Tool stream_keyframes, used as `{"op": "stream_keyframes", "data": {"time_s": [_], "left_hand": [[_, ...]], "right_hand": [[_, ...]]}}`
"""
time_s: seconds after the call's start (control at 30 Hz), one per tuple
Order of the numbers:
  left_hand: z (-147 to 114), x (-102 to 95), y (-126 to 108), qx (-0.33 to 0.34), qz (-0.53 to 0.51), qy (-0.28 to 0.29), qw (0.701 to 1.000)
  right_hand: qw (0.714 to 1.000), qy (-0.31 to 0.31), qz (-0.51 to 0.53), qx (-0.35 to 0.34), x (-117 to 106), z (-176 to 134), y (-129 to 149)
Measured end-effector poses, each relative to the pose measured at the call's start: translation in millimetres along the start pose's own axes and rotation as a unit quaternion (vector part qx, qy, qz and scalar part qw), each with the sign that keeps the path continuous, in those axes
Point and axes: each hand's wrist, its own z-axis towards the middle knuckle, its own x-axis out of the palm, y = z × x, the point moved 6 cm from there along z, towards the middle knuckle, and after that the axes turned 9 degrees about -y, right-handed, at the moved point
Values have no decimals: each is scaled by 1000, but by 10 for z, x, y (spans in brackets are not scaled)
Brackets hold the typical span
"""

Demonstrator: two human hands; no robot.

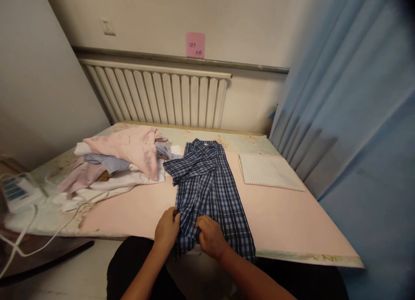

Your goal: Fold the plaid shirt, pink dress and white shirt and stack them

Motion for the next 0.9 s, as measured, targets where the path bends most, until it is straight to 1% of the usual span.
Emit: {"op": "stream_keyframes", "data": {"time_s": [0.03, 0.07, 0.1, 0.13, 0.17, 0.23, 0.27, 0.33, 0.43, 0.5, 0.57, 0.67, 0.8, 0.9], "left_hand": [[-12, -10, -73, 65, 44, -15, 997], [-40, 2, -148, 137, 93, -24, 986], [-83, 42, -209, 205, 140, -25, 968], [-133, 104, -243, 259, 179, -14, 949], [-180, 179, -242, 292, 209, 4, 933], [-265, 331, -179, 328, 258, 37, 908], [-300, 397, -132, 338, 280, 45, 897], [-354, 488, -39, 359, 314, 40, 878], [-399, 544, 48, 394, 341, 10, 853], [-403, 554, 74, 406, 347, -2, 846], [-387, 555, 79, 403, 348, -1, 847], [-338, 539, 25, 381, 345, 1, 858], [-266, 489, -218, 369, 320, -18, 872], [-215, 515, -399, 362, 306, -9, 881]], "right_hand": [[1000, -10, 4, 1, -10, -2, -2], [1000, -21, 7, 3, -18, -3, -5], [1000, -30, 9, 5, -25, -4, -8], [999, -39, 10, 6, -30, -3, -10], [999, -48, 12, 6, -36, -1, -11], [998, -61, 14, 7, -43, 5, -12], [998, -64, 14, 6, -45, 9, -11], [998, -67, 13, 5, -44, 16, -10], [998, -64, 12, 3, -33, 22, -9], [998, -63, 11, 3, -30, 24, -10], [998, -64, 12, 7, -29, 26, -14], [998, -62, 13, 16, -23, 26, -29], [997, -75, 10, 28, -12, 10, -72], [993, -106, 2, 43, -15, -13, -127]]}}
